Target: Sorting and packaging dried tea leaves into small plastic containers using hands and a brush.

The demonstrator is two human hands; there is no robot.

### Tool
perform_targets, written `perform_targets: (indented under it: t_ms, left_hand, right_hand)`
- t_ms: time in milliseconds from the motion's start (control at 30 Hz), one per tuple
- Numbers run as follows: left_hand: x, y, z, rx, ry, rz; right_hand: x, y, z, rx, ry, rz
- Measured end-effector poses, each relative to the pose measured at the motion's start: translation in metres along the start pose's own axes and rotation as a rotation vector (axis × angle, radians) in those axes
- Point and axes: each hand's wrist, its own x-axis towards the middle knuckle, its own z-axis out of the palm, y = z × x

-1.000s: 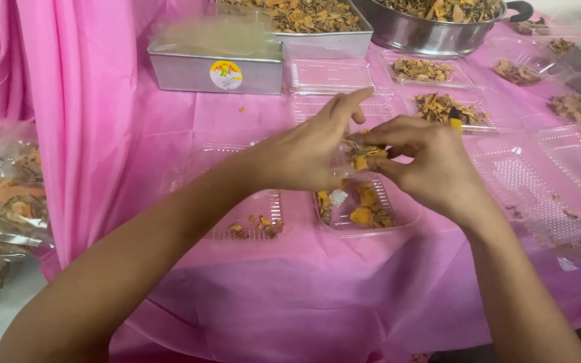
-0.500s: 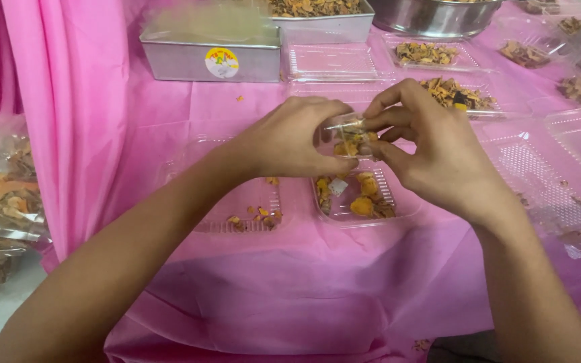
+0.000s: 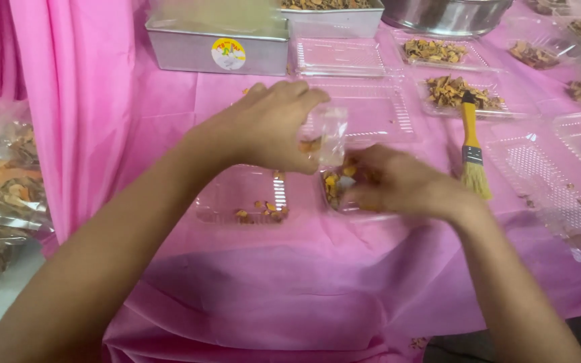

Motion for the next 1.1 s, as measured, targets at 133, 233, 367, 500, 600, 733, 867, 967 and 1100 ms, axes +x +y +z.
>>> perform_targets:
  t_ms: [133, 233, 367, 500, 600, 733, 867, 967, 1100]
  left_hand:
    - [0.001, -0.009, 0.021, 0.084, -0.161, -0.092]
    - [0.002, -0.01, 0.017, 0.1, -0.215, -0.118]
    - [0.002, -0.012, 0.016, 0.094, -0.264, -0.158]
    - [-0.003, -0.011, 0.018, 0.056, -0.257, -0.161]
    - [-0.004, -0.013, 0.019, 0.061, -0.268, -0.179]
    - [-0.008, -0.009, 0.013, 0.038, -0.277, -0.178]
    - [-0.014, -0.011, 0.013, -0.02, -0.216, -0.204]
    - [-0.022, -0.006, 0.002, -0.144, -0.134, -0.224]
    - [-0.028, -0.006, 0.0, -0.227, -0.051, -0.233]
  right_hand:
    - [0.04, 0.029, 0.021, -0.287, -0.106, -0.603]
    - [0.041, 0.021, 0.027, -0.238, -0.119, -0.675]
    - [0.042, 0.012, 0.035, -0.084, -0.168, -0.678]
    - [0.054, 0.025, 0.05, -0.085, -0.047, -0.636]
    - [0.057, 0.029, 0.058, -0.108, 0.042, -0.664]
    - [0.056, 0.029, 0.06, -0.076, 0.07, -0.693]
    - [0.064, 0.037, 0.063, 0.013, 0.108, -0.629]
    - [0.053, 0.039, 0.035, 0.372, 0.105, -0.535]
    - [0.035, 0.032, 0.003, 0.573, 0.171, -0.619]
